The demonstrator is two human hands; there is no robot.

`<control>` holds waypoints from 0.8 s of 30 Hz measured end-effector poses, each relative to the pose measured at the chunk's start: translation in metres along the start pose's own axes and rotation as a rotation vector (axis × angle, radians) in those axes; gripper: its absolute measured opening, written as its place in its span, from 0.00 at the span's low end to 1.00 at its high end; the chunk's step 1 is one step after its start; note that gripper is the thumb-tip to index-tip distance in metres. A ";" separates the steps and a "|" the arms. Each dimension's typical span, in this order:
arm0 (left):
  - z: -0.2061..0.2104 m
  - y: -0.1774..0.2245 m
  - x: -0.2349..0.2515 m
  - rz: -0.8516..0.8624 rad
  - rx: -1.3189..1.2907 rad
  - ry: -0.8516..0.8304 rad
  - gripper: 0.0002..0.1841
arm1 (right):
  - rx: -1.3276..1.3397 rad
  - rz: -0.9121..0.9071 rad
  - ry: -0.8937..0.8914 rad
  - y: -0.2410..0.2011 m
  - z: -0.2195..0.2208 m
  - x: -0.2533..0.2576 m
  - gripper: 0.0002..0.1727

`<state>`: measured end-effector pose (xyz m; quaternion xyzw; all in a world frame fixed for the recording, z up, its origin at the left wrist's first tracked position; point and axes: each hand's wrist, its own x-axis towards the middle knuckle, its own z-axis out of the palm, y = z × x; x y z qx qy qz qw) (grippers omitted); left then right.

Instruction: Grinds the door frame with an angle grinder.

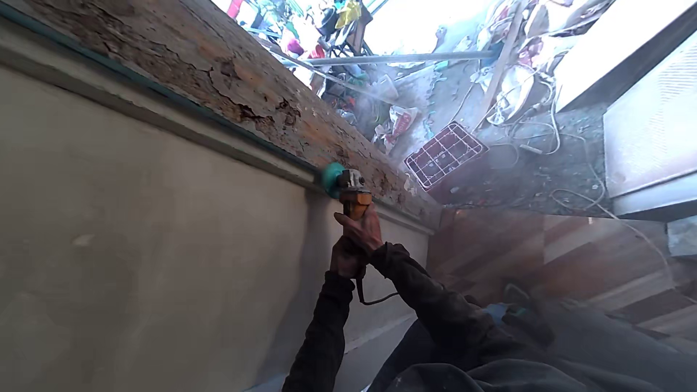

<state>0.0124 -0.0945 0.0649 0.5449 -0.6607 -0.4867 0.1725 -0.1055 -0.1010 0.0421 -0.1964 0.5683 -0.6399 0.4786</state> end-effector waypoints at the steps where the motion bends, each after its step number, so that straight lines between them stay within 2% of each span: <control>1: 0.002 -0.003 0.001 -0.008 0.012 -0.001 0.27 | 0.004 0.013 0.003 0.004 -0.002 0.001 0.48; 13: 0.020 -0.024 0.004 -0.093 0.074 -0.023 0.29 | 0.032 0.109 -0.016 0.039 -0.016 0.009 0.49; 20: 0.001 0.000 -0.003 0.070 0.003 0.049 0.31 | 0.049 0.012 -0.031 -0.003 -0.002 -0.004 0.47; 24: -0.005 0.012 -0.006 0.116 -0.057 0.047 0.31 | -0.017 -0.049 -0.027 -0.019 0.006 -0.007 0.49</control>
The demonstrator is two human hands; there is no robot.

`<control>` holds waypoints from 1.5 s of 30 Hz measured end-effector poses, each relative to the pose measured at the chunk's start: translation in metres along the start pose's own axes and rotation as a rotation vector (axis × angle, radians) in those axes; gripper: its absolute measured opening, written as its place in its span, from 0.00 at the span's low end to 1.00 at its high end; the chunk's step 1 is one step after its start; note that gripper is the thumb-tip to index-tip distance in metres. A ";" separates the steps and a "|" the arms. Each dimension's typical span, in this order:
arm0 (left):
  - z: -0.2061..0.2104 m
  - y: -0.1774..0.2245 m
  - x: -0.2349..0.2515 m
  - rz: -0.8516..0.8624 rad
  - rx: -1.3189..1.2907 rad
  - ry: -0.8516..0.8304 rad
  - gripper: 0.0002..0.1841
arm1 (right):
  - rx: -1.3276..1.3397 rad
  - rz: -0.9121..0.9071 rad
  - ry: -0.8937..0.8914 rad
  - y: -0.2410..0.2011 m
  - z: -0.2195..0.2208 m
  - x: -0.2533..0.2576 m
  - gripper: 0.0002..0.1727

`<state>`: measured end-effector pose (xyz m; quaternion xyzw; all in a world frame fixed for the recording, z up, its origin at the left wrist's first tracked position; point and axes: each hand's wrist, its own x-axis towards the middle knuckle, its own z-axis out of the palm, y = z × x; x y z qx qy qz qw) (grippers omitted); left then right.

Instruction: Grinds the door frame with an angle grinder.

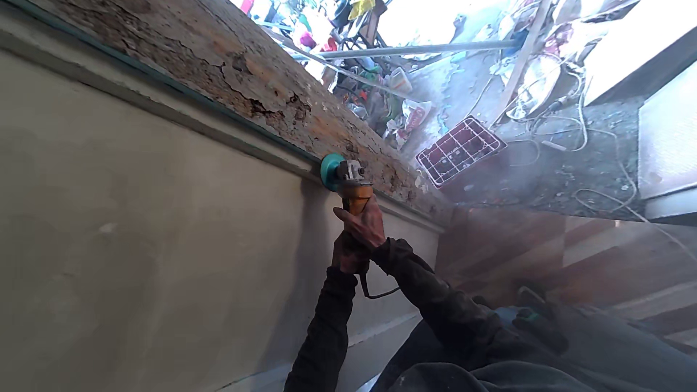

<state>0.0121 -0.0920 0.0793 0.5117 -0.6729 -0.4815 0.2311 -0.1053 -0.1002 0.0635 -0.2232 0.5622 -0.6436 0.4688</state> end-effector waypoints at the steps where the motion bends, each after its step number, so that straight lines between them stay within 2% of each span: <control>1: 0.000 -0.002 0.000 -0.005 0.000 -0.008 0.31 | -0.010 0.000 0.004 0.002 0.001 0.000 0.49; 7: 0.006 -0.016 -0.001 -0.082 0.031 -0.029 0.28 | 0.002 0.063 0.011 0.017 -0.008 -0.001 0.50; 13: -0.002 -0.006 -0.003 -0.026 -0.006 -0.026 0.32 | 0.012 0.011 -0.004 0.003 -0.002 -0.004 0.49; 19: 0.008 -0.015 -0.002 -0.127 0.053 -0.033 0.28 | 0.022 0.056 0.012 0.022 -0.010 0.001 0.48; 27: -0.002 0.001 -0.003 -0.037 -0.043 -0.016 0.33 | -0.008 -0.020 -0.007 -0.004 0.000 -0.004 0.48; 34: 0.013 -0.023 0.000 -0.139 0.096 -0.054 0.27 | -0.003 0.096 0.013 0.033 -0.014 0.003 0.50; 39: 0.022 -0.036 0.006 -0.246 0.161 -0.088 0.29 | 0.032 0.179 0.023 0.062 -0.019 0.013 0.50; 45: 0.035 -0.045 0.009 -0.319 0.245 -0.111 0.25 | 0.069 0.253 0.050 0.085 -0.027 0.019 0.50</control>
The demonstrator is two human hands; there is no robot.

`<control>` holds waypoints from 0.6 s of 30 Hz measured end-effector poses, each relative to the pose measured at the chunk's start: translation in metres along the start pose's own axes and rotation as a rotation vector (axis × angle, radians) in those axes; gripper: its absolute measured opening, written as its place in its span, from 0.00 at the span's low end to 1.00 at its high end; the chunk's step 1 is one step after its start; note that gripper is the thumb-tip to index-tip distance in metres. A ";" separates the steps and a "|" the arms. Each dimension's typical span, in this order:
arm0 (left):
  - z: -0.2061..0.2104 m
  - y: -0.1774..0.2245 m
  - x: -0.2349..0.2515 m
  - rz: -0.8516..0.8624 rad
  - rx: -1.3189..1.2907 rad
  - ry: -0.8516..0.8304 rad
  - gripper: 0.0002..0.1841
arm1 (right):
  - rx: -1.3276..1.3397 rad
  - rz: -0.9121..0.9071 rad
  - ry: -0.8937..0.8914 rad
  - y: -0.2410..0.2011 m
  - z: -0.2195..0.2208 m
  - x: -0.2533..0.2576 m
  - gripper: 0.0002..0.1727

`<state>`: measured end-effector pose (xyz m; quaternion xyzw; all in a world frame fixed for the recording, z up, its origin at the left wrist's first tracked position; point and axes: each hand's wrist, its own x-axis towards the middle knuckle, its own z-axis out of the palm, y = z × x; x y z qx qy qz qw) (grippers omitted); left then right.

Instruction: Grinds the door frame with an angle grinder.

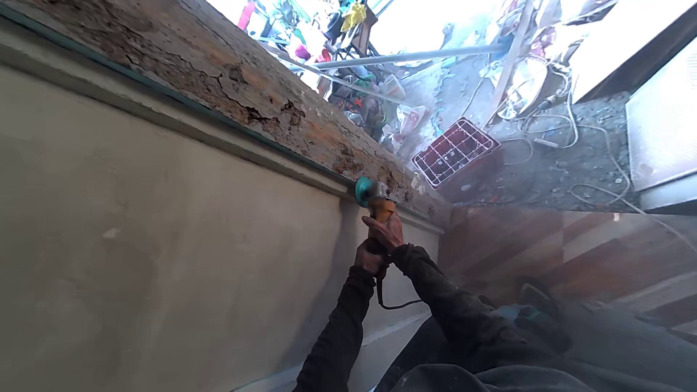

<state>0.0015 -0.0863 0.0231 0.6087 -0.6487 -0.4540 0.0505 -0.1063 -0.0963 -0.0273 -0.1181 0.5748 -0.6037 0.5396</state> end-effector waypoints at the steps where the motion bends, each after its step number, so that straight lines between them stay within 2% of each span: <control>1: 0.001 0.000 0.000 -0.002 0.012 0.004 0.25 | 0.001 0.013 0.002 -0.001 -0.001 0.000 0.50; 10: -0.021 0.007 -0.019 0.172 -0.151 0.064 0.29 | -0.009 -0.110 -0.050 -0.033 0.014 -0.027 0.49; 14: -0.022 0.006 -0.016 0.157 -0.105 0.061 0.29 | -0.017 -0.109 -0.035 -0.032 0.016 -0.025 0.49; 18: -0.008 0.003 -0.009 0.064 -0.061 0.034 0.27 | -0.028 -0.058 -0.035 -0.018 0.004 -0.014 0.49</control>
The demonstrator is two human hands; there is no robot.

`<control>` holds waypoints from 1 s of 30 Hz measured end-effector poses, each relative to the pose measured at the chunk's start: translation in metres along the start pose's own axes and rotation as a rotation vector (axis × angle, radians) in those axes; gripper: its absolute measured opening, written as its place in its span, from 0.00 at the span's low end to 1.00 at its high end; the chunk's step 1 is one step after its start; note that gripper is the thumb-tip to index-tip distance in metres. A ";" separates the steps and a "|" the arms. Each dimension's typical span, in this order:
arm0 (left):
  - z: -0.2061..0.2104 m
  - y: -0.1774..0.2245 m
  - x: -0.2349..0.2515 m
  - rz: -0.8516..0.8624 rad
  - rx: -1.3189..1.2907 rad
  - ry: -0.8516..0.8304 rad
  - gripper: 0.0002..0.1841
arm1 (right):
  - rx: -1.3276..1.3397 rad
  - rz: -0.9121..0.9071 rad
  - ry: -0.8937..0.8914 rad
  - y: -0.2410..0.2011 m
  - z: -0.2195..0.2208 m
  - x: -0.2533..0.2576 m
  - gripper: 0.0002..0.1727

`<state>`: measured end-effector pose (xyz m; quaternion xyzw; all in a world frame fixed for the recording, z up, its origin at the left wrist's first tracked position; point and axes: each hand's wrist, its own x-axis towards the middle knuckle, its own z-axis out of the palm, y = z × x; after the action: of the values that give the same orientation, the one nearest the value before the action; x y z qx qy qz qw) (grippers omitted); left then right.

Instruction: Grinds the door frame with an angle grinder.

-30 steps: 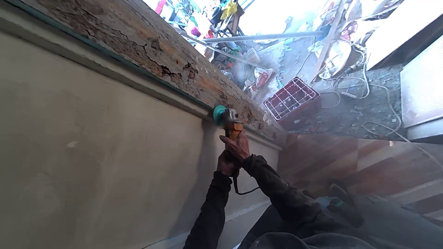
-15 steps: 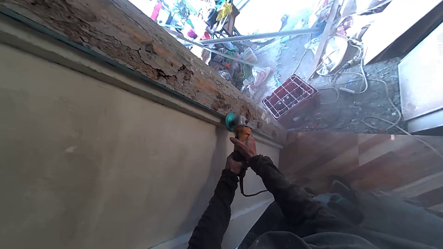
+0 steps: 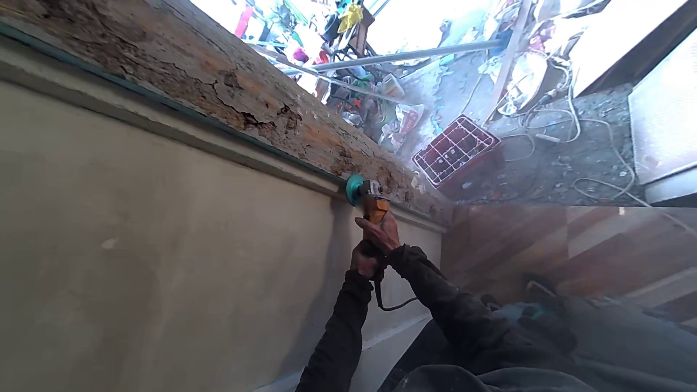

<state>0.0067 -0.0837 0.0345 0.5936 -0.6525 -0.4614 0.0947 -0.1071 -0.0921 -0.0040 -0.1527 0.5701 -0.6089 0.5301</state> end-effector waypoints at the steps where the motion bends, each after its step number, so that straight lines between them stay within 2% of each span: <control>1: 0.003 0.000 0.001 -0.020 0.003 -0.007 0.26 | 0.000 0.011 0.003 0.002 -0.003 0.002 0.49; 4: 0.002 0.001 -0.001 -0.020 -0.012 0.000 0.26 | -0.001 0.038 -0.004 -0.001 -0.003 -0.001 0.50; 9: -0.017 0.007 -0.007 0.179 -0.023 0.067 0.28 | 0.031 -0.041 -0.027 -0.026 0.011 -0.014 0.51; 11: -0.018 0.011 -0.010 0.197 -0.047 0.075 0.27 | 0.039 -0.066 -0.021 -0.024 0.016 -0.015 0.51; 15: -0.010 0.003 0.001 0.135 -0.013 0.051 0.26 | 0.053 -0.038 -0.003 -0.007 0.012 -0.004 0.52; 21: 0.011 -0.024 0.022 -0.043 0.175 -0.016 0.27 | 0.083 0.109 0.036 0.042 -0.003 0.017 0.53; 30: 0.040 -0.042 0.049 -0.141 0.377 -0.075 0.26 | 0.142 0.253 0.090 0.092 -0.019 0.048 0.54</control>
<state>-0.0045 -0.1014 -0.0389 0.6274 -0.6873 -0.3583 -0.0753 -0.0975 -0.1014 -0.1087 -0.0144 0.5635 -0.5821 0.5861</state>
